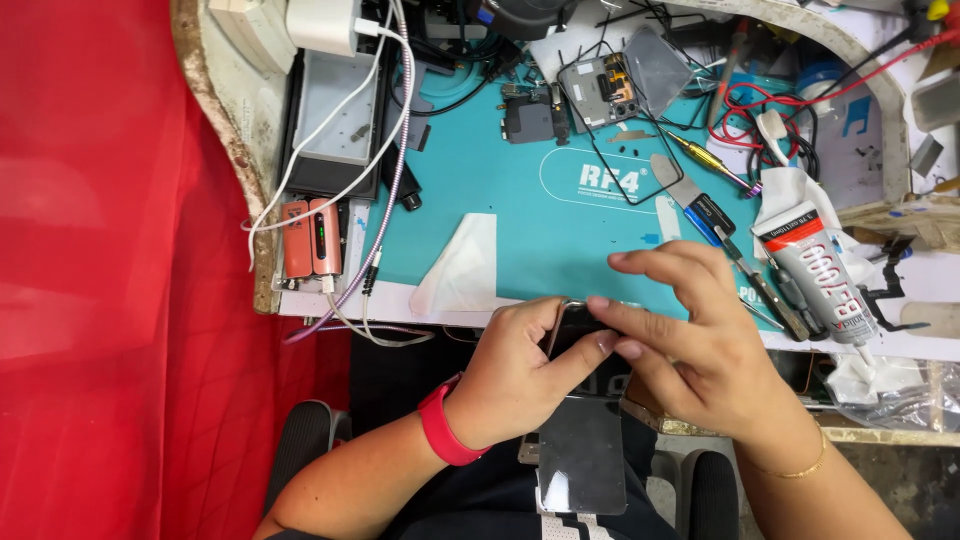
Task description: Repairing a foldable smartphone by connecting internal ribbon cables and assembling the screen.
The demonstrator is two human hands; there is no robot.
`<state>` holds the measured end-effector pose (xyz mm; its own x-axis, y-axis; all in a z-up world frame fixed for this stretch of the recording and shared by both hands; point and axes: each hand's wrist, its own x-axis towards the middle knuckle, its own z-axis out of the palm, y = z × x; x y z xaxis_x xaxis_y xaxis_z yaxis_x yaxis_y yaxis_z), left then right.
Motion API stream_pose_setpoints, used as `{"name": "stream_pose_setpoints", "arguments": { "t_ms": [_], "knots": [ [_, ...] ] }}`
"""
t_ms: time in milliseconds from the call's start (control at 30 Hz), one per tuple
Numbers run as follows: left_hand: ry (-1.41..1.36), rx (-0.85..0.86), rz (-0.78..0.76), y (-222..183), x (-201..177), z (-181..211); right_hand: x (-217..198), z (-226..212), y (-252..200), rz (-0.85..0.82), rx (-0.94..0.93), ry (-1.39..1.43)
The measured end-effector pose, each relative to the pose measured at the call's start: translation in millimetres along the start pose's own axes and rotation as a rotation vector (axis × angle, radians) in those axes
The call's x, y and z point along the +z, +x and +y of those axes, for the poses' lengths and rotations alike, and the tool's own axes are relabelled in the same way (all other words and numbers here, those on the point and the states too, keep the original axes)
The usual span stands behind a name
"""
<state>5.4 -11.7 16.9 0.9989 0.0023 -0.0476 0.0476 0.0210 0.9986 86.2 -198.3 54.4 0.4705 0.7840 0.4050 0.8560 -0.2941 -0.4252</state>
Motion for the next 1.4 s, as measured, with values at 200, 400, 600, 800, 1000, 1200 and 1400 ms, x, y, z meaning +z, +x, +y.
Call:
{"name": "stream_pose_setpoints", "arguments": {
  "t_ms": [200, 400, 600, 800, 1000, 1200, 1400],
  "knots": [
    [0.038, 0.021, -0.008, -3.1, -0.7, -5.1, -1.4, 4.3, -10.7, 0.018, 0.188, 0.146],
    [0.078, 0.027, 0.005, 0.6, -1.0, -3.9, -2.9, -3.0, -7.3, -0.064, 0.168, 0.249],
    [0.126, -0.021, -0.018, -2.2, 2.7, -7.8, -2.1, -2.5, -0.9, -0.064, 0.171, 0.358],
    [-0.027, 0.03, 0.046, -4.0, -0.7, -2.3, 5.2, 9.2, -22.8, -0.008, 0.376, 0.484],
    [-0.465, 0.189, 0.534, 11.9, 4.0, -13.0, 75.7, 24.4, -116.9, 0.508, 0.791, 0.95],
    [-0.729, 0.263, 0.646, 35.1, 13.0, -24.5, 76.4, -12.7, -68.6, 0.569, 1.008, 0.689],
    [-0.848, 0.105, 0.689, 48.7, 12.2, -46.1, 82.4, 5.3, -51.4, 0.716, 0.854, 0.809]
  ]
}}
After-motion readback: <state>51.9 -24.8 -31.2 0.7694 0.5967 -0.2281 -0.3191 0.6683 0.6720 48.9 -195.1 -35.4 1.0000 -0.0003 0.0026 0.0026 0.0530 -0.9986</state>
